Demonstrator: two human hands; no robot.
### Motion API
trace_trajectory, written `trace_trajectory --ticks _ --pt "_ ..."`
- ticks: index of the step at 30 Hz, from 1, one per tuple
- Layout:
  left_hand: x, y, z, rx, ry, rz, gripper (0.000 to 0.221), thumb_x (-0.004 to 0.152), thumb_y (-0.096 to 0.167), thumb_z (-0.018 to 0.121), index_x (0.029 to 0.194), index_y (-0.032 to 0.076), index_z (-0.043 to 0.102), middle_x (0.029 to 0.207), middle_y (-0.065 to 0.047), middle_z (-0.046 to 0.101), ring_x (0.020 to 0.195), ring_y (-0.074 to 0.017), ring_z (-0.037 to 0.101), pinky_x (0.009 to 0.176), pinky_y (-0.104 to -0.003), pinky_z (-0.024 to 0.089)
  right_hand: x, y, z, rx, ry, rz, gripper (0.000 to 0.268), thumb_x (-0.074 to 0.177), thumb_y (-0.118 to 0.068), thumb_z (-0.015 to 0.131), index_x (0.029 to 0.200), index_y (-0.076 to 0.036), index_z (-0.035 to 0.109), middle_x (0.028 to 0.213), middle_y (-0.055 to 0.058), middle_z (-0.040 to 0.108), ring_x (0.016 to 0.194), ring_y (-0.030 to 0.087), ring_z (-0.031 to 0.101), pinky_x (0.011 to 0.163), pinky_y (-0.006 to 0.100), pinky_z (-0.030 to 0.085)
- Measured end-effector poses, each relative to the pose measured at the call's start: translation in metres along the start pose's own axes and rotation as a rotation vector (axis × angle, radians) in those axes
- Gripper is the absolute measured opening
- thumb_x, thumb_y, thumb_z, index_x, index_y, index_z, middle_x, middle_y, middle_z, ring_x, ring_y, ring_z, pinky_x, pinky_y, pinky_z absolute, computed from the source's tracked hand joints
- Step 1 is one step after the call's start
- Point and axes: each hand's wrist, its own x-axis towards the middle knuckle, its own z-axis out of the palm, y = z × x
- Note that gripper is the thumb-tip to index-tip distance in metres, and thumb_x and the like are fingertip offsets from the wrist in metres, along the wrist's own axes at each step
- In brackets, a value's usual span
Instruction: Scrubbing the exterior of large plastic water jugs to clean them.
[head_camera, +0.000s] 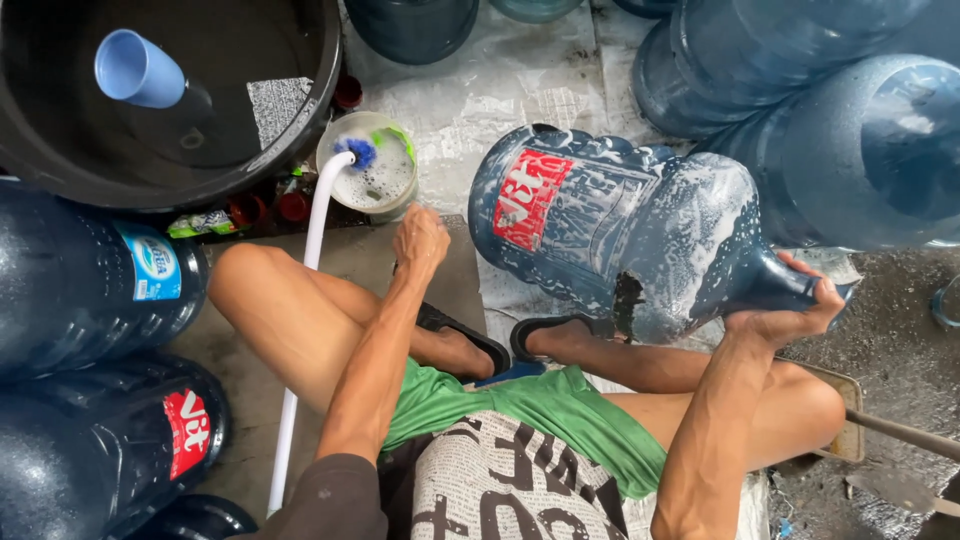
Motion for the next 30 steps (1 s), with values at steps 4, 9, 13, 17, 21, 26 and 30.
trace_trajectory --ticks 4,9,13,17,21,26,30 --pt "-0.018 0.030 -0.028 -0.123 0.007 0.131 0.024 0.085 0.024 0.065 0.095 0.003 0.057 0.106 -0.013 0.049 0.062 -0.0244 0.059 0.050 -0.037 0.050 -0.001 -0.001 -0.004 0.028 -0.003 0.018 0.022 0.055 -0.029 0.061 0.062 -0.008 0.058 0.067 0.010 0.063 0.072 0.024 0.060 0.074 0.037 0.048" --pt "-0.033 0.068 -0.034 -0.403 0.019 0.320 0.018 0.089 0.018 0.059 0.100 0.006 0.067 0.106 -0.011 0.055 0.071 -0.0198 0.059 0.052 -0.027 0.055 0.000 0.001 -0.003 0.029 0.014 -0.011 0.022 0.056 -0.029 0.061 0.061 -0.008 0.057 0.066 0.010 0.063 0.070 0.025 0.060 0.073 0.037 0.047" --pt "-0.031 0.078 -0.016 -0.404 0.129 0.356 0.016 0.087 0.016 0.063 0.098 0.007 0.070 0.100 -0.007 0.056 0.074 -0.0268 0.063 0.057 -0.040 0.050 -0.001 0.000 -0.001 0.031 0.020 0.013 0.021 0.055 -0.029 0.060 0.061 -0.008 0.056 0.066 0.010 0.064 0.072 0.025 0.060 0.074 0.038 0.048" --pt "-0.031 0.085 -0.010 -0.397 0.187 0.300 0.014 0.087 0.016 0.063 0.090 0.005 0.070 0.094 -0.008 0.057 0.072 -0.0309 0.061 0.053 -0.043 0.047 -0.001 0.000 -0.001 0.006 0.024 -0.002 0.023 0.054 -0.029 0.060 0.061 -0.008 0.056 0.067 0.012 0.064 0.072 0.026 0.059 0.071 0.038 0.048" --pt "-0.024 0.088 -0.006 -0.381 0.233 0.313 0.013 0.088 0.016 0.057 0.079 0.007 0.063 0.087 -0.008 0.057 0.059 -0.0298 0.058 0.048 -0.042 0.043 0.000 0.001 -0.002 -0.008 0.012 -0.014 0.024 0.055 -0.030 0.060 0.060 -0.007 0.059 0.066 0.012 0.064 0.072 0.026 0.060 0.072 0.038 0.048" --pt "-0.030 0.087 -0.009 -0.552 0.098 0.294 0.014 0.091 0.022 0.053 0.083 0.012 0.059 0.087 -0.005 0.056 0.072 -0.0215 0.058 0.060 -0.036 0.045 -0.001 0.001 -0.001 0.015 0.033 0.005 0.024 0.055 -0.031 0.062 0.061 -0.008 0.059 0.066 0.010 0.065 0.071 0.024 0.060 0.070 0.036 0.048" --pt "-0.056 0.090 -0.008 -0.564 -0.014 0.331 0.029 0.091 0.018 0.056 0.118 0.009 0.058 0.112 -0.011 0.058 0.090 -0.0224 0.062 0.070 -0.033 0.057 0.000 0.003 -0.002 -0.006 0.037 -0.019 0.025 0.057 -0.032 0.059 0.060 -0.008 0.057 0.067 0.009 0.063 0.072 0.024 0.057 0.068 0.038 0.046"
